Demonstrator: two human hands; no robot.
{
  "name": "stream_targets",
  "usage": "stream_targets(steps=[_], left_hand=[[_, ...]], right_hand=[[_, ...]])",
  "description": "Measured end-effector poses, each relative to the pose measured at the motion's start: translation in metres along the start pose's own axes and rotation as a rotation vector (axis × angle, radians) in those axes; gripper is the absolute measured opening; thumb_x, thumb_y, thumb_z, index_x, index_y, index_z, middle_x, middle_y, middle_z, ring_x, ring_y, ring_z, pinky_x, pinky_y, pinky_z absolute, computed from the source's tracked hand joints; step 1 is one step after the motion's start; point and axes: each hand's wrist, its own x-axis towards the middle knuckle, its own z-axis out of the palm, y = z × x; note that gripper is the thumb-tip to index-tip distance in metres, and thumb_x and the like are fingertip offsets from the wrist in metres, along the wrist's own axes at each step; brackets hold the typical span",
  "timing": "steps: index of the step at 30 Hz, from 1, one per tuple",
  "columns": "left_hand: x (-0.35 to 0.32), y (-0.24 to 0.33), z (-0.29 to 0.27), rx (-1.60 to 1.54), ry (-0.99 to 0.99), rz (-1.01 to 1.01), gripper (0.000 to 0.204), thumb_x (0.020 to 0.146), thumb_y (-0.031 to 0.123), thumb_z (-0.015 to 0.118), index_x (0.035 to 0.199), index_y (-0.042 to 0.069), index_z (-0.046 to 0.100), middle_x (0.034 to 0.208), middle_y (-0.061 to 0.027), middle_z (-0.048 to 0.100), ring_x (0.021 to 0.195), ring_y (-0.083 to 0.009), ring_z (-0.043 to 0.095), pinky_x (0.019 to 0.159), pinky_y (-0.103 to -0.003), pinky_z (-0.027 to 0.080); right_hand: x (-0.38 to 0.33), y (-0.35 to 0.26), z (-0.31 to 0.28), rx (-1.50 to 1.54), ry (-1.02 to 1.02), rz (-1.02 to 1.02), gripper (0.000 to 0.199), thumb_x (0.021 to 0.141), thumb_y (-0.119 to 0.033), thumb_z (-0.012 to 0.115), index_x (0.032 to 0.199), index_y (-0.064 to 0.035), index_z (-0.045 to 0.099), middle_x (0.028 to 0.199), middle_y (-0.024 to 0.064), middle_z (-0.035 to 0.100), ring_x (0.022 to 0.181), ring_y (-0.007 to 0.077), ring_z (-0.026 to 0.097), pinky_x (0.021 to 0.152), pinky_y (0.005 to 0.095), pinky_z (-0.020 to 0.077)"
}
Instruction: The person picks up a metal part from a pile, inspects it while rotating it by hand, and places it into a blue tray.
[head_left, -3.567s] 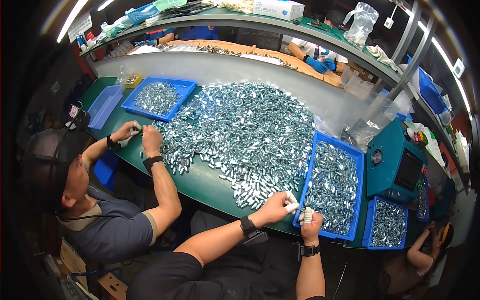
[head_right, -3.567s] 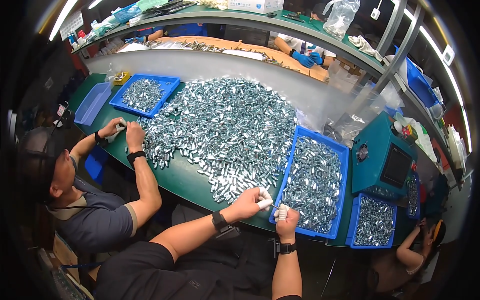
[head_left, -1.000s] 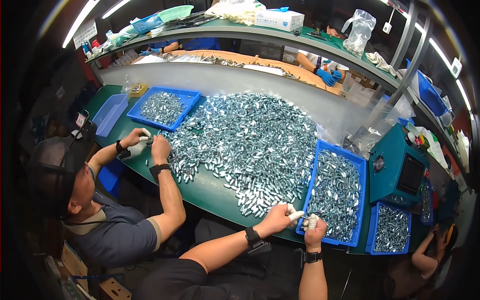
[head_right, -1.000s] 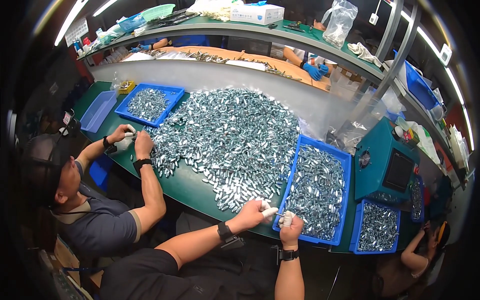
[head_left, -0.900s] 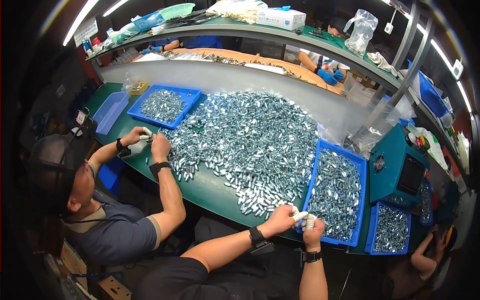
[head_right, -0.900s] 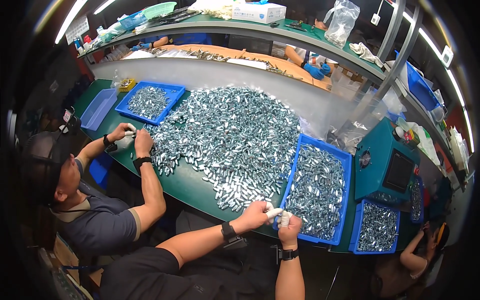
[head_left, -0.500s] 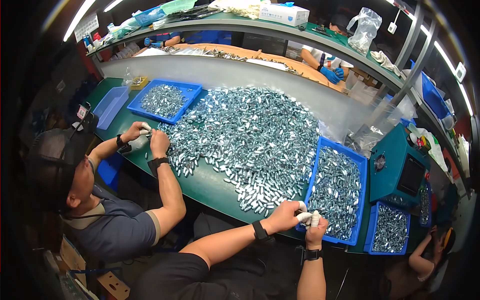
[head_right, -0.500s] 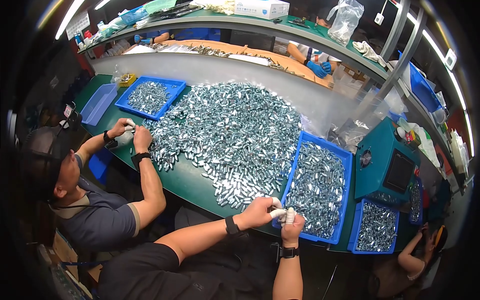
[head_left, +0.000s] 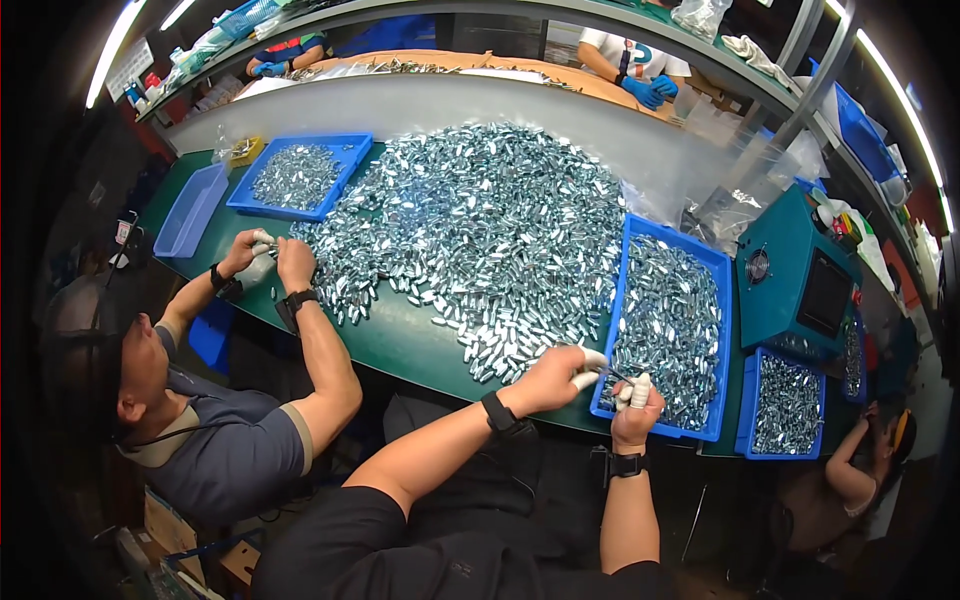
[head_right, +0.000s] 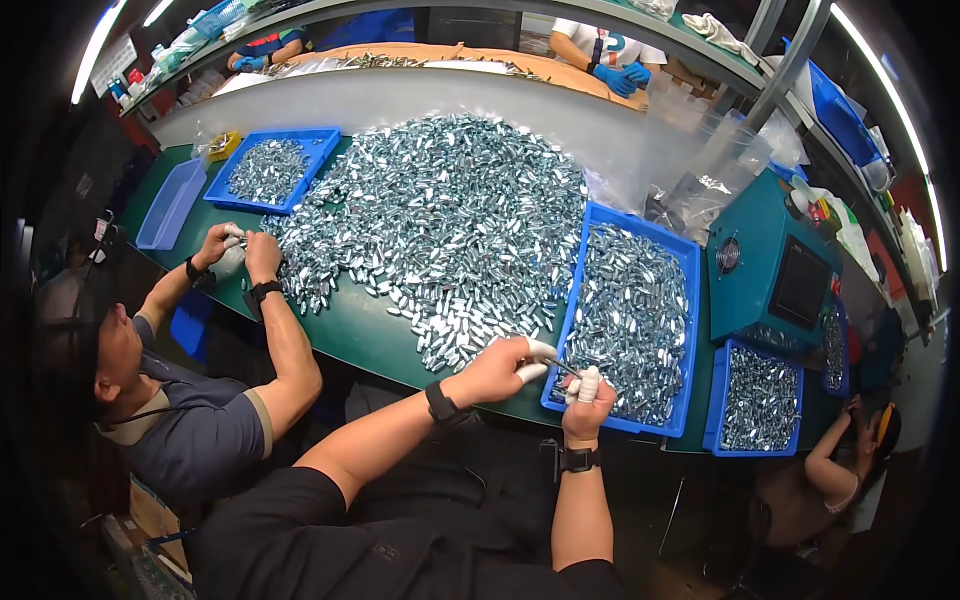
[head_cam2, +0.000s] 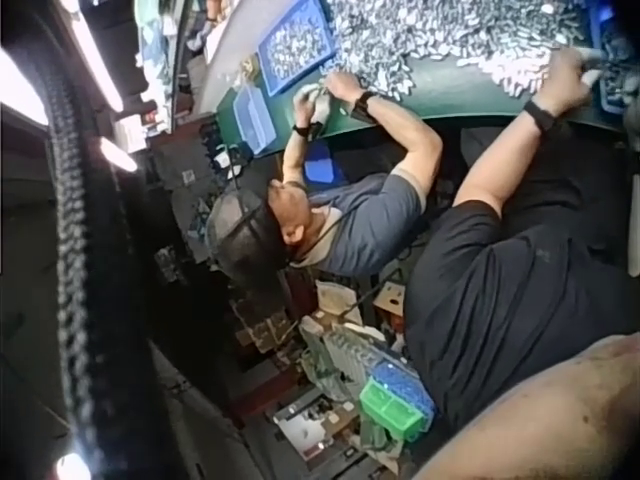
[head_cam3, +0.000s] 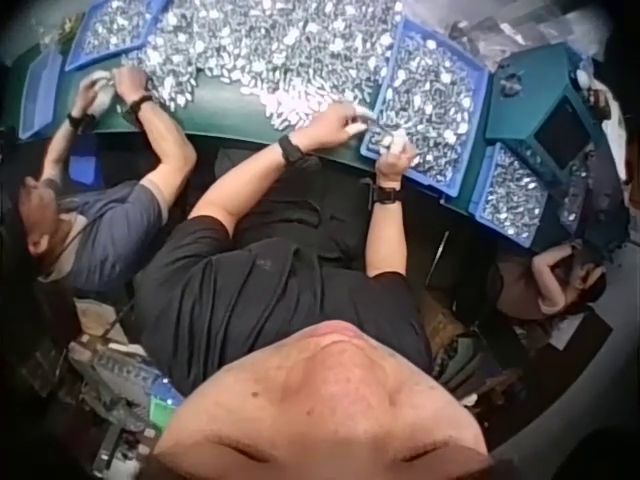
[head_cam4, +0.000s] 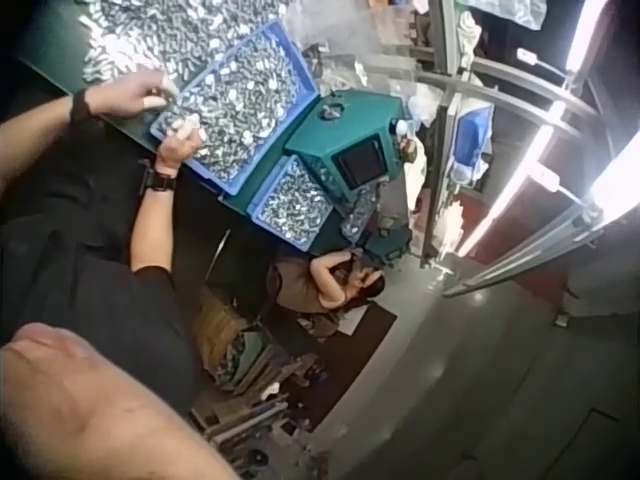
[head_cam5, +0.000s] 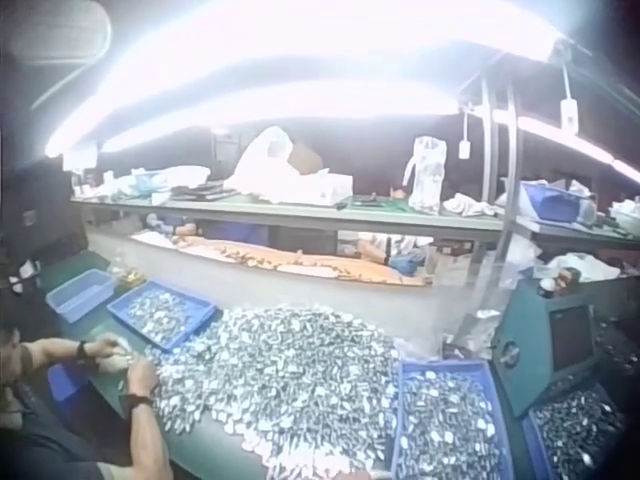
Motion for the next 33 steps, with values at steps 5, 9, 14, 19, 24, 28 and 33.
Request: stream_targets(steps=[5, 9, 14, 19, 24, 28, 33], left_hand=[[0.011, -0.033, -0.009, 0.044, 0.106, 0.097, 0.029, 0.085, 0.007, 0.065, 0.114, 0.005, 0.061, 0.103, -0.013, 0.064, 0.091, -0.0232, 0.062, 0.076, -0.033, 0.049], [0.032, -0.065, -0.056, 0.635, 0.386, 0.183, 0.027, 0.08, 0.002, 0.061, 0.107, 0.005, 0.064, 0.101, -0.014, 0.061, 0.095, -0.0333, 0.056, 0.083, -0.04, 0.047], [0.037, -0.071, -0.073, 0.855, 0.294, 0.243, 0.012, 0.076, -0.002, 0.052, 0.082, 0.001, 0.062, 0.089, -0.016, 0.056, 0.09, -0.0363, 0.054, 0.076, -0.044, 0.046], [0.038, -0.088, -0.075, 0.705, 0.383, 0.202, 0.013, 0.079, 0.0, 0.056, 0.09, 0.0, 0.064, 0.091, -0.0169, 0.055, 0.09, -0.0365, 0.055, 0.077, -0.045, 0.047], [0.037, -0.09, -0.079, 0.672, 0.417, 0.142, 0.006, 0.079, 0.001, 0.056, 0.083, -0.001, 0.06, 0.089, -0.0185, 0.054, 0.088, -0.0376, 0.055, 0.075, -0.046, 0.046], [0.038, -0.083, -0.083, 0.737, 0.435, 0.127, 0.004, 0.079, 0.003, 0.056, 0.08, 0.0, 0.059, 0.087, -0.0188, 0.054, 0.086, -0.0377, 0.055, 0.073, -0.047, 0.046], [0.029, -0.088, -0.08, 0.83, 0.471, 0.146, 0.005, 0.073, 0.0, 0.055, 0.076, 0.003, 0.056, 0.08, -0.0174, 0.052, 0.081, -0.0369, 0.054, 0.067, -0.047, 0.044]], right_hand=[[-0.003, 0.002, 0.001, 0.091, 0.025, -0.011, 0.042, 0.101, -0.03, 0.048, 0.067, -0.0064, 0.052, 0.062, 0.0017, 0.056, 0.05, 0.0046, 0.04, 0.049, 0.0204, 0.0316], [-0.002, 0.001, 0.001, 0.048, -0.013, -0.029, 0.042, 0.101, -0.03, 0.048, 0.067, -0.0062, 0.053, 0.062, 0.0017, 0.056, 0.05, 0.0043, 0.04, 0.049, 0.02, 0.0307], [-0.002, -0.002, 0.001, 0.011, -0.029, -0.011, 0.041, 0.101, -0.03, 0.048, 0.068, -0.006, 0.053, 0.062, 0.0019, 0.056, 0.05, 0.0042, 0.039, 0.048, 0.0197, 0.03], [-0.004, 0.0, 0.0, -0.005, -0.025, 0.013, 0.041, 0.101, -0.03, 0.048, 0.069, -0.0058, 0.053, 0.062, 0.0021, 0.056, 0.049, 0.004, 0.039, 0.047, 0.0198, 0.0293], [0.0, 0.006, -0.001, -0.002, -0.046, 0.006, 0.038, 0.101, -0.026, 0.048, 0.071, -0.0045, 0.054, 0.061, 0.001, 0.056, 0.049, 0.0037, 0.041, 0.046, 0.019, 0.0303], [0.003, 0.002, 0.003, 0.004, -0.032, -0.015, 0.04, 0.101, -0.027, 0.047, 0.069, -0.0044, 0.053, 0.061, 0.0012, 0.056, 0.049, 0.0041, 0.041, 0.046, 0.0197, 0.0298], [-0.001, 0.004, 0.002, -0.05, -0.051, -0.017, 0.039, 0.101, -0.031, 0.049, 0.072, -0.005, 0.054, 0.06, 0.0013, 0.053, 0.05, 0.0064, 0.042, 0.047, 0.0201, 0.0296]])
